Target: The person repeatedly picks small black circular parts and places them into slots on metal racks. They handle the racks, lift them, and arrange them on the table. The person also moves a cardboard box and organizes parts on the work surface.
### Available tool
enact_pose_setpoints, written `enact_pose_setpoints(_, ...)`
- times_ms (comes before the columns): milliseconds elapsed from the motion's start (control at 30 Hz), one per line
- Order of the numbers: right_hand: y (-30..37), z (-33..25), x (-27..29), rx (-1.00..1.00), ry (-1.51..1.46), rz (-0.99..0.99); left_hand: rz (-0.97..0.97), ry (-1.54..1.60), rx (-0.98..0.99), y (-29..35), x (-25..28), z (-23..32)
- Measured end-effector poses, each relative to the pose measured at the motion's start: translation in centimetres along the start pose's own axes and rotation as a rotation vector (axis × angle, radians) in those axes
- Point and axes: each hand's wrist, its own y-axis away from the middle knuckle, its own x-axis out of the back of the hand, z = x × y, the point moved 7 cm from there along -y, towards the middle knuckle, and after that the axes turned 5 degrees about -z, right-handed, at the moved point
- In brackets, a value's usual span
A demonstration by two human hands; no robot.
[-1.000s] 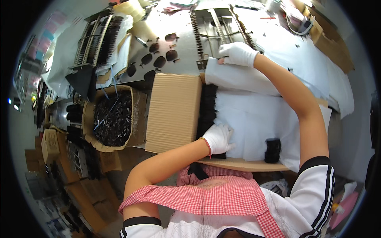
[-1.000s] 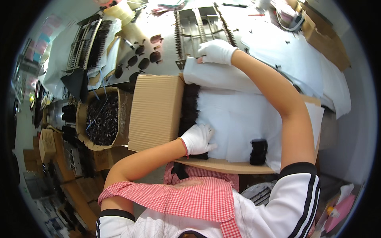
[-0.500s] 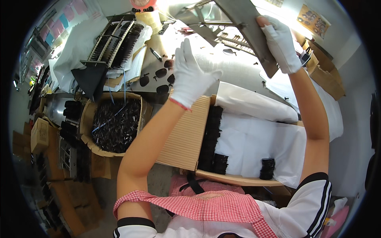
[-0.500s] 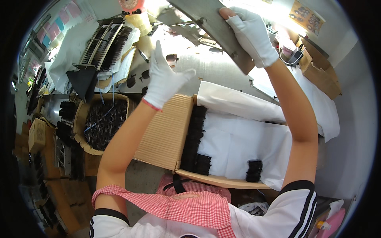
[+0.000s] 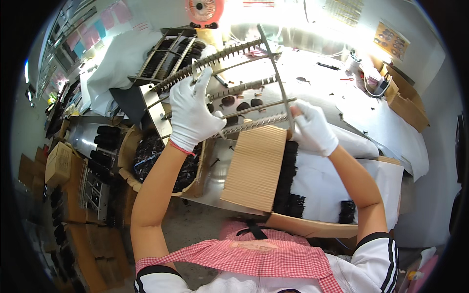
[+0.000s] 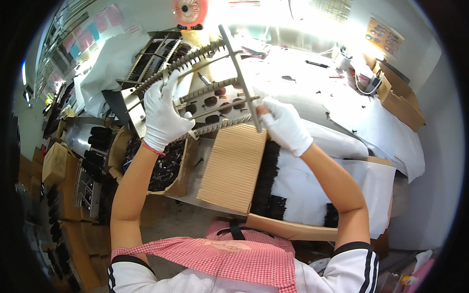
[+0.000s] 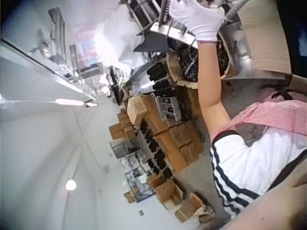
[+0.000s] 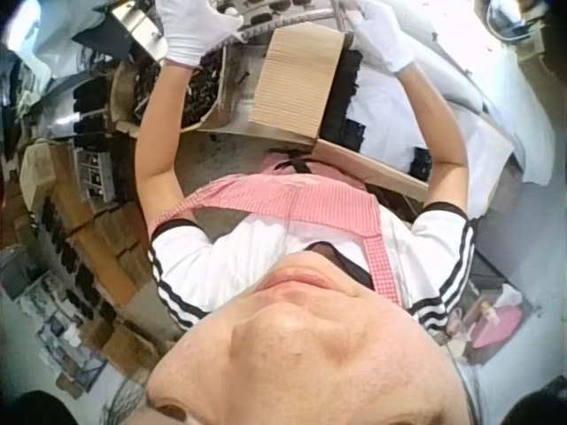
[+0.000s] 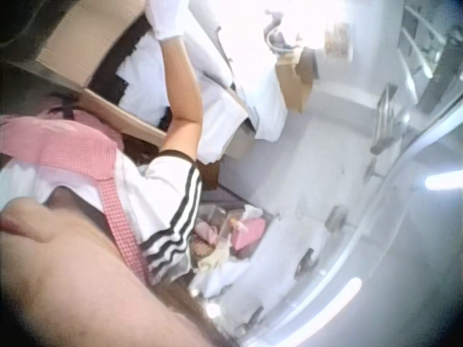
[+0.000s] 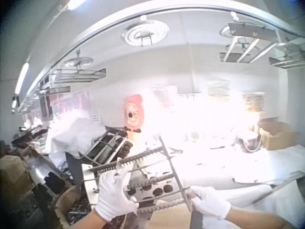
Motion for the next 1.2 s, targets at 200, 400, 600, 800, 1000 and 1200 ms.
enact_pose_setpoints(200,0.0,-0.1,-11.3,-0.257,-0.237,-0.194,-0.323,0.002,0.123,5.2,0.1,-9.0)
enact_pose_setpoints(400,-1.9,-0.8,-19.4,-0.155,-0.239,-0.321,-0.44,-0.02,0.225,10.5,0.8,-15.0)
enact_pose_setpoints(600,-4.9,10.8,-12.3,-0.483,-0.601,0.227,-0.538,-0.11,0.344,15.2,4.1,-21.9)
enact_pose_setpoints(800,-9.2,9.3,-15.0,-0.779,-1.057,0.154,-0.524,-0.108,0.255,16.9,5.9,-20.8)
enact_pose_setpoints(1000,-12.1,-5.4,-25.1,-0.192,-0.652,-0.447,-0.534,0.066,0.093,16.0,5.1,-17.1)
enact_pose_setpoints(1200,-11.0,0.9,-16.5,-0.005,0.549,-0.233,-0.578,0.174,0.091,17.6,4.1,-19.9)
